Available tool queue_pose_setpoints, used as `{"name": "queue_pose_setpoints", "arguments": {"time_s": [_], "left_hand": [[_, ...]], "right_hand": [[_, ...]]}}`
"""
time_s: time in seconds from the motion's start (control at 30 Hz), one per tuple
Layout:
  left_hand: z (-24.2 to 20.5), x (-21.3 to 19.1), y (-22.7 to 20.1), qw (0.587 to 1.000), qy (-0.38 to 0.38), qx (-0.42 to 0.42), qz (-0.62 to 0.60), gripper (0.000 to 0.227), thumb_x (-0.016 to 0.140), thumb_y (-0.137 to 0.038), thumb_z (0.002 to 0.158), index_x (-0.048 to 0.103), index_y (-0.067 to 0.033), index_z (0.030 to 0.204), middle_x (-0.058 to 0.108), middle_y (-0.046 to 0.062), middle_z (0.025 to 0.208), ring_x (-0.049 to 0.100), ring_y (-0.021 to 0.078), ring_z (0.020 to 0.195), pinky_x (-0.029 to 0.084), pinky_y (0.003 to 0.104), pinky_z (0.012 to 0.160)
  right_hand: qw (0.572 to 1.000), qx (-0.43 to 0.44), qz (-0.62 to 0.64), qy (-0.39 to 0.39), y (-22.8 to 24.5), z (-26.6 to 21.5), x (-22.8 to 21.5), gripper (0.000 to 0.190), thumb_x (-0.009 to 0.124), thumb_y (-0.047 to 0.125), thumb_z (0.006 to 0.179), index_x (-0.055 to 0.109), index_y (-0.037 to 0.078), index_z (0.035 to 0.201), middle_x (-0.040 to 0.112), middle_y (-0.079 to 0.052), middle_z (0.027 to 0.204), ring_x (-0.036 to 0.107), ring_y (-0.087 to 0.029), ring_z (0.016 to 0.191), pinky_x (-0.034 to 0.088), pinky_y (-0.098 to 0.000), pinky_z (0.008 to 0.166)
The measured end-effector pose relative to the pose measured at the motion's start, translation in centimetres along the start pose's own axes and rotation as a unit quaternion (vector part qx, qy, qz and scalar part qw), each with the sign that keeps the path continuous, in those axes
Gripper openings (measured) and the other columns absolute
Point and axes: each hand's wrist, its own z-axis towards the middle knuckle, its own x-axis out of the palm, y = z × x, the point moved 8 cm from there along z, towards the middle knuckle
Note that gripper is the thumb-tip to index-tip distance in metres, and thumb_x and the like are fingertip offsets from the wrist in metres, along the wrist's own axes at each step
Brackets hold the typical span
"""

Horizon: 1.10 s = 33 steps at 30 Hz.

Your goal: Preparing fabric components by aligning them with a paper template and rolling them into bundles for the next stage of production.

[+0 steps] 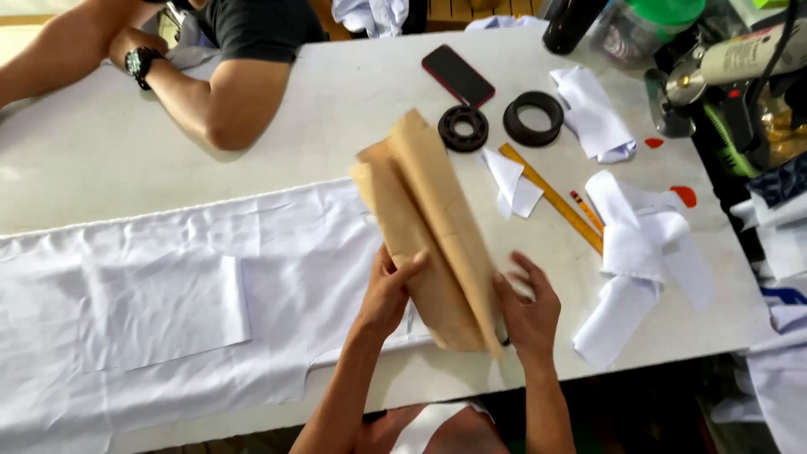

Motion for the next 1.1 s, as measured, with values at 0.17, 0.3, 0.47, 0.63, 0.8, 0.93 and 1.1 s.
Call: {"name": "queue_pose_setpoints", "arguments": {"time_s": [0.17,0.3,0.47,0.63,0.8,0.93,1.1], "left_hand": [[-2.0,-1.6,-1.4,0.992,-0.077,-0.064,0.082,0.041,0.089,-0.005,0.078,0.069,0.0017,0.113,0.076,0.026,0.091,0.078,0.0391,0.077,0.063,0.052,0.065],[-3.2,-2.3,-4.0,0.991,-0.072,-0.062,0.091,0.041,0.091,-0.002,0.074,0.068,0.0023,0.108,0.076,0.026,0.085,0.077,0.0382,0.072,0.063,0.049,0.06],[-5.4,-6.7,-9.6,0.984,-0.15,-0.013,0.093,0.05,0.083,-0.005,0.078,0.064,-0.0058,0.124,0.074,0.017,0.099,0.077,0.0326,0.084,0.063,0.049,0.072],[-7.4,-15.1,-10.4,0.974,-0.225,0.004,0.002,0.051,0.073,-0.017,0.083,0.062,-0.0121,0.133,0.074,0.015,0.096,0.076,0.0294,0.076,0.064,0.043,0.068],[-10.2,-16.8,-10.9,0.964,-0.265,0.009,-0.018,0.049,0.064,-0.029,0.089,0.065,-0.0152,0.136,0.075,0.016,0.093,0.075,0.0299,0.071,0.064,0.044,0.067],[-10.0,-14.7,-7.9,0.97,-0.213,0.003,-0.119,0.053,0.06,-0.047,0.092,0.071,-0.0068,0.126,0.075,0.02,0.108,0.075,0.035,0.088,0.061,0.049,0.083],[-9.2,-13.8,-8.8,0.988,-0.028,0.093,-0.119,0.068,0.056,-0.053,0.086,0.047,-0.0153,0.143,0.058,0.013,0.142,0.059,0.0291,0.123,0.048,0.047,0.105]], "right_hand": [[0.981,-0.008,-0.038,0.191,2.3,-3.6,5.9,0.103,0.062,0.073,0.076,0.044,0.01,0.156,0.061,-0.012,0.144,0.056,-0.021,0.126,0.042,-0.0415,0.111],[0.96,-0.073,-0.213,0.166,2.7,-3.9,8.3,0.08,0.087,0.015,0.078,0.052,0.004,0.149,0.072,-0.019,0.12,0.07,-0.03,0.109,0.058,-0.0387,0.092],[0.984,-0.082,-0.071,0.139,4.0,-4.5,8.2,0.024,0.081,0.008,0.088,0.077,0.001,0.11,0.07,-0.012,0.073,0.067,-0.017,0.063,0.059,-0.0289,0.063],[0.929,-0.164,-0.287,0.167,4.1,-5.4,11.3,0.039,0.089,0.037,0.08,0.08,0.012,0.109,0.074,-0.004,0.091,0.07,-0.016,0.085,0.058,-0.0287,0.075],[0.923,-0.13,-0.297,0.205,3.1,-8.1,14.4,0.043,0.087,0.047,0.08,0.079,0.017,0.109,0.077,-0.003,0.097,0.068,-0.018,0.082,0.056,-0.0309,0.07],[0.823,-0.205,-0.387,0.361,4.2,-13.1,21.4,0.115,0.09,0.056,0.065,0.039,0.006,0.154,0.062,-0.023,0.13,0.066,-0.042,0.113,0.055,-0.0562,0.097],[0.865,-0.139,-0.351,0.33,2.0,-9.9,18.2,0.049,0.082,0.026,0.077,0.072,0.012,0.123,0.077,-0.016,0.097,0.077,-0.039,0.087,0.067,-0.0431,0.07]]}}
